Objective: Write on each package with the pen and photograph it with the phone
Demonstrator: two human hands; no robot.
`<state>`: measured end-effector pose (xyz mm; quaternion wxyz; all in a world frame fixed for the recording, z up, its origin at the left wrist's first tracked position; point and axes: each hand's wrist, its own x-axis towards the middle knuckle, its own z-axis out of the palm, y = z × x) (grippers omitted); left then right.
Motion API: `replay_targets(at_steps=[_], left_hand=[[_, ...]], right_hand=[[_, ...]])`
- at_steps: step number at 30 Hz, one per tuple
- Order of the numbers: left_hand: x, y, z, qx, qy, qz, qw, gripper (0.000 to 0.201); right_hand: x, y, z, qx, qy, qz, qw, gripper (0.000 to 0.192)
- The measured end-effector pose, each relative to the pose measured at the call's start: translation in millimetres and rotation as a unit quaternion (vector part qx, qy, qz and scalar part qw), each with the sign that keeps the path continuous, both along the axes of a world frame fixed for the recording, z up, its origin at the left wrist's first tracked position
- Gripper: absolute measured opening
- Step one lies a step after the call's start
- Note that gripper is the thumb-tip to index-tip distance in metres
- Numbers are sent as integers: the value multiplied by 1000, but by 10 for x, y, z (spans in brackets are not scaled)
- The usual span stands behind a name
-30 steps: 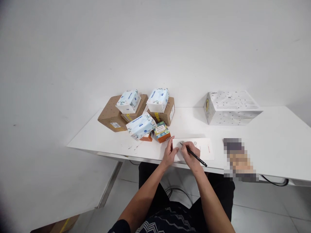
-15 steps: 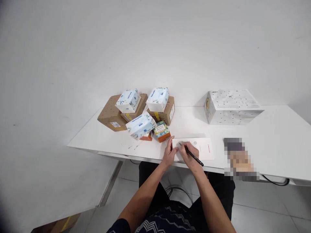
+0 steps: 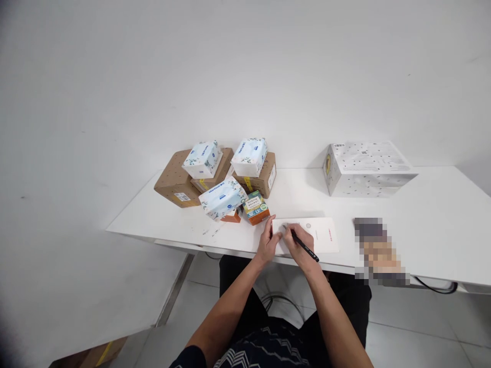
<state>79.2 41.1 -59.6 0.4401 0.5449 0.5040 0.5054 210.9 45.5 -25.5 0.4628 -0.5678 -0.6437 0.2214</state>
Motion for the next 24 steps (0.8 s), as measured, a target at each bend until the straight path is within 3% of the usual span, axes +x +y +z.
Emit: replay_targets(at_steps=[4, 8, 13, 16, 18, 20, 24], left_hand=[[1, 2, -2, 2, 0, 1, 1000, 57], [1, -1, 8, 0, -8, 0, 1000, 57], [-4, 4, -39, -15, -37, 9, 999, 58], [1, 15, -87, -10, -80, 22, 996, 60], [9, 22, -104, -10, -118, 25, 993, 61], [18, 25, -101, -13, -152, 26, 988, 61], [28, 9, -66, -18, -166, 33, 985, 56]], right_hand=[[7, -13, 10, -12, 24, 8, 1000, 20], [63, -62, 20, -14, 63, -32, 997, 25], [456, -108, 50, 4, 90, -194, 977, 29], [888, -90, 12, 48, -35, -262, 963, 33], [1165, -53, -52, 49, -170, -205, 963, 36], [1362, 7, -135, 27, -302, -127, 945, 39], [1455, 172, -268, -26, -444, -49, 894, 49]])
